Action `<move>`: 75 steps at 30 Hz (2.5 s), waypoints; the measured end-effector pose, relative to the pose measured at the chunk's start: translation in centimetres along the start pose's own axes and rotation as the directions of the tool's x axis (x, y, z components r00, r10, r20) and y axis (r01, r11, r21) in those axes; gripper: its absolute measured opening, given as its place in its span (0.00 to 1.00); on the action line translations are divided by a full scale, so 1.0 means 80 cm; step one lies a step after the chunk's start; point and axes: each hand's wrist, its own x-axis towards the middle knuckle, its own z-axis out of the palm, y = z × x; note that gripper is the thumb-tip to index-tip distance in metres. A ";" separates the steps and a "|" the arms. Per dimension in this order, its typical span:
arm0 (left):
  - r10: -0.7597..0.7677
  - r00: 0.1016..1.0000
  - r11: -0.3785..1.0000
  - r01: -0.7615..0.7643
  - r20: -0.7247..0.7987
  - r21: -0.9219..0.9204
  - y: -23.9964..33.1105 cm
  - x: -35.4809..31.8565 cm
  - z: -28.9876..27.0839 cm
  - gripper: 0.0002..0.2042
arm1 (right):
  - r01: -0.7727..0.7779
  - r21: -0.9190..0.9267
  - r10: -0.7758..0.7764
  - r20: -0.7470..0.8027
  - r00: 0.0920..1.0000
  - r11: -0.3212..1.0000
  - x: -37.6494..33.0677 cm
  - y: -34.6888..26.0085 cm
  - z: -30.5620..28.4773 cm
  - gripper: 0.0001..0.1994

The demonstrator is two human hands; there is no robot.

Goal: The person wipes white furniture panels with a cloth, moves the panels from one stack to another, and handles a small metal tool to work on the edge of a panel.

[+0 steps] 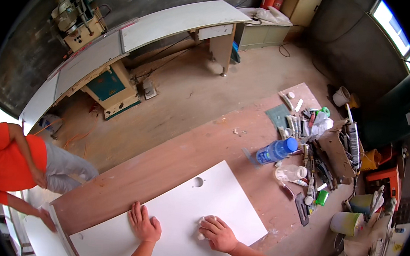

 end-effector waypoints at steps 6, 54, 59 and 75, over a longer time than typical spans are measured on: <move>-0.040 0.999 0.999 0.040 0.019 0.013 -0.008 -0.009 -0.009 0.25 | -0.318 -0.163 0.107 -0.720 0.685 0.934 0.022 0.058 -0.151 0.15; -0.051 0.997 0.999 0.052 0.061 -0.006 -0.005 -0.005 -0.013 0.25 | -0.503 -0.293 0.147 -0.733 0.664 0.813 0.002 0.077 -0.272 0.14; -0.028 0.998 0.999 0.029 0.049 -0.014 0.001 -0.001 -0.010 0.26 | -0.286 -0.159 0.262 -0.155 0.953 0.945 -0.073 0.041 -0.078 0.24; -0.032 0.998 0.997 0.036 0.061 -0.073 0.005 0.004 -0.021 0.25 | -0.273 -0.347 0.337 0.139 0.931 0.897 0.063 0.094 -0.029 0.45</move>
